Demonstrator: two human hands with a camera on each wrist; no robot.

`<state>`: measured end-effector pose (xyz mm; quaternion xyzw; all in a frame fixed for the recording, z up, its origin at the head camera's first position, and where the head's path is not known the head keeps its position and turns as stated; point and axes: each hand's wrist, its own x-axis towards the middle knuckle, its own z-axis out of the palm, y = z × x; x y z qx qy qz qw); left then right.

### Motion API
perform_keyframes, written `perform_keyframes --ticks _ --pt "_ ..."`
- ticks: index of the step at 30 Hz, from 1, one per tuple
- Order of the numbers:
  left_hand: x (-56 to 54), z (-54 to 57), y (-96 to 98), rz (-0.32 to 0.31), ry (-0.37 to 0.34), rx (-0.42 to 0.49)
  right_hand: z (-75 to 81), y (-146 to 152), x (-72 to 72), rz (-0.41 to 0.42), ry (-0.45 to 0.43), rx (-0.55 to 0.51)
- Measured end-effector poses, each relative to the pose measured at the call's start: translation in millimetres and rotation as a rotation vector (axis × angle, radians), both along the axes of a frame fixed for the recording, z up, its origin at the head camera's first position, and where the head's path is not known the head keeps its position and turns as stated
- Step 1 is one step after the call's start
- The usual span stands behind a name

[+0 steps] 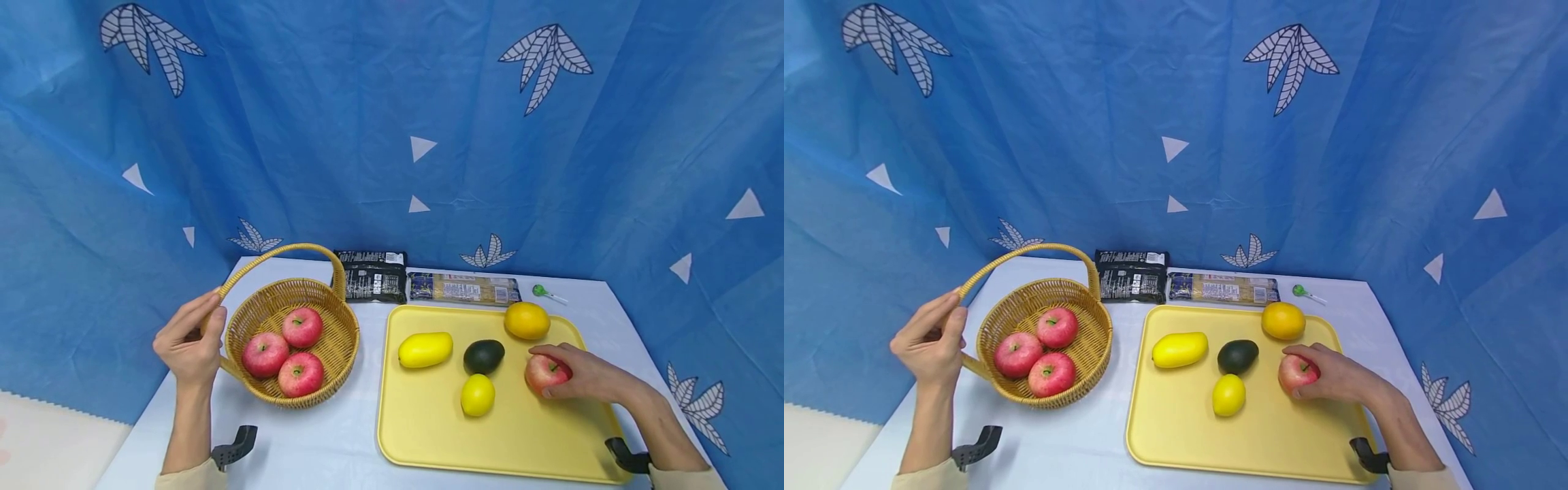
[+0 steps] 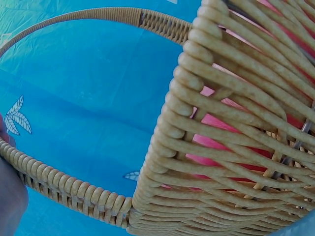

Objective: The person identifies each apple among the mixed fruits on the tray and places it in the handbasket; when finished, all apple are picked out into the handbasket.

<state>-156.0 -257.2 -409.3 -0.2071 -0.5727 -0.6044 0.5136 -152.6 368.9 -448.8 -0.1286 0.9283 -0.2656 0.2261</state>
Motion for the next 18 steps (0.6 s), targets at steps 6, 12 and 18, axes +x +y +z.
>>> perform_keyframes --ticks 6,12,18 --pt "-0.5 -2.0 -1.4 -0.009 0.001 0.007 -0.8 0.0 -0.3 0.011 0.018 0.007" --pt "-1.1 -2.7 -2.3 -0.005 0.004 0.006 -2.6 0.6 0.0 0.005 0.031 0.013" --pt "1.1 0.8 0.4 0.008 0.004 -0.002 -1.2 -1.2 -0.3 -0.011 0.032 0.027"
